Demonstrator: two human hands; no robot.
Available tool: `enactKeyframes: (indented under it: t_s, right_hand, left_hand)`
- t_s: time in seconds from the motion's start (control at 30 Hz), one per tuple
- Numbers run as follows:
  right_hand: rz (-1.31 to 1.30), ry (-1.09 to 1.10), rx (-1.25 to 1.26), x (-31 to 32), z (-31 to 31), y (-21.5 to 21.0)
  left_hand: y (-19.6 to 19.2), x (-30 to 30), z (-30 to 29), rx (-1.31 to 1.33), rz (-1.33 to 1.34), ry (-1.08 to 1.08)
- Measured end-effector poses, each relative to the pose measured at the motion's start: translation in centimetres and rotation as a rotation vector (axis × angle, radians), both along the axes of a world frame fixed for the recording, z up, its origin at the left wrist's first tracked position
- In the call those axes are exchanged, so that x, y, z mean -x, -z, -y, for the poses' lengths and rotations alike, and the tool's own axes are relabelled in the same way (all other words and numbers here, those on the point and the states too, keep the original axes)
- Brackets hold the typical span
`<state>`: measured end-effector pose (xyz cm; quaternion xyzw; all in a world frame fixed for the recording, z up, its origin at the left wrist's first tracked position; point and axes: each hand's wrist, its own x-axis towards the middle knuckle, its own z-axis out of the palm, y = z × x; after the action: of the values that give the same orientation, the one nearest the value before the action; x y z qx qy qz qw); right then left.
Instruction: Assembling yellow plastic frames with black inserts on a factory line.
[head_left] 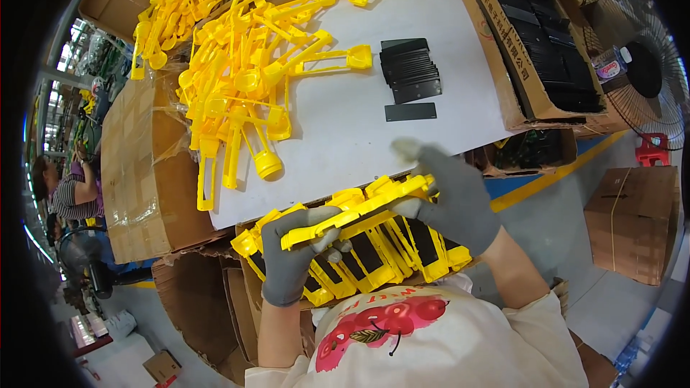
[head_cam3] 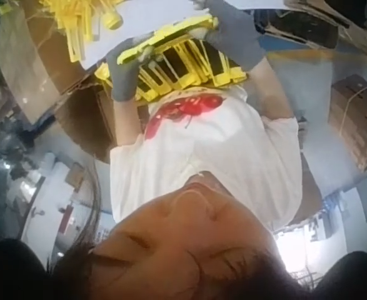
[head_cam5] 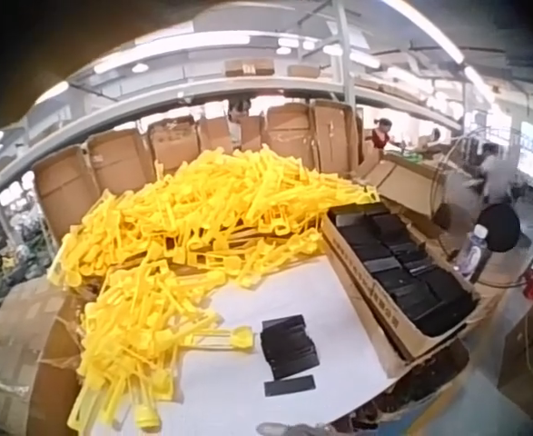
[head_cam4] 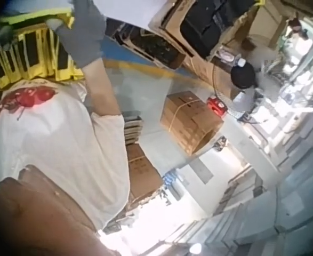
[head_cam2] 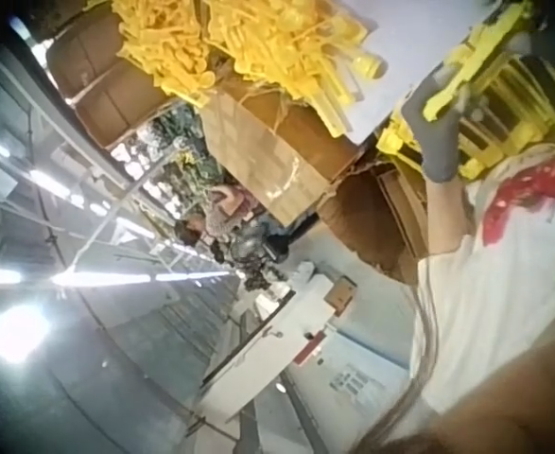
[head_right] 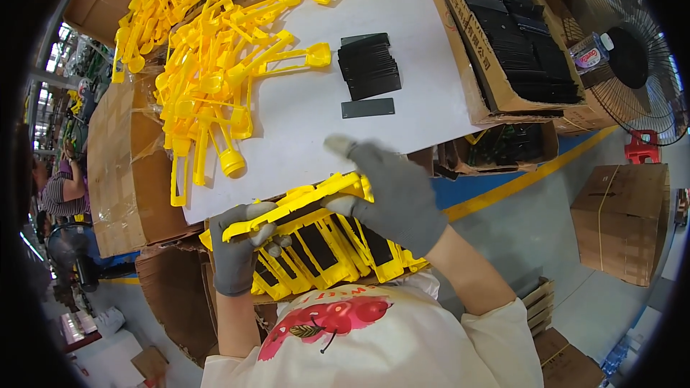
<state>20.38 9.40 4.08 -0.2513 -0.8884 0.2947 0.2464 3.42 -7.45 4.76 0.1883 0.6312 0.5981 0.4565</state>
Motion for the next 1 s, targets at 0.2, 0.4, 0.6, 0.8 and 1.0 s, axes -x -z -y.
enactKeyframes:
  t_s: [0.2,0.4,0.6,0.8,1.0]
  right_hand:
    - [-0.026,-0.041,0.355,0.4,2.9,1.0]
    - [0.117,-0.152,0.748,1.3,3.9,-0.5]
    - [0.057,-0.002,0.683,0.5,2.2,0.7]
    - [0.127,0.082,0.563,-0.3,0.1,2.0]
    - [0.067,0.288,0.447,-1.1,-4.5,3.3]
  left_hand:
    - [-0.5,1.2,1.6,0.028,-0.063,0.095]
    - [-4.3,8.2,5.5,0.147,-0.111,0.207]
    - [-3.5,14.3,9.9,0.736,-0.209,0.448]
    - [0.7,12.9,7.6,0.963,-1.004,0.685]
    - [1.6,16.7,2.6,0.604,-1.448,0.352]
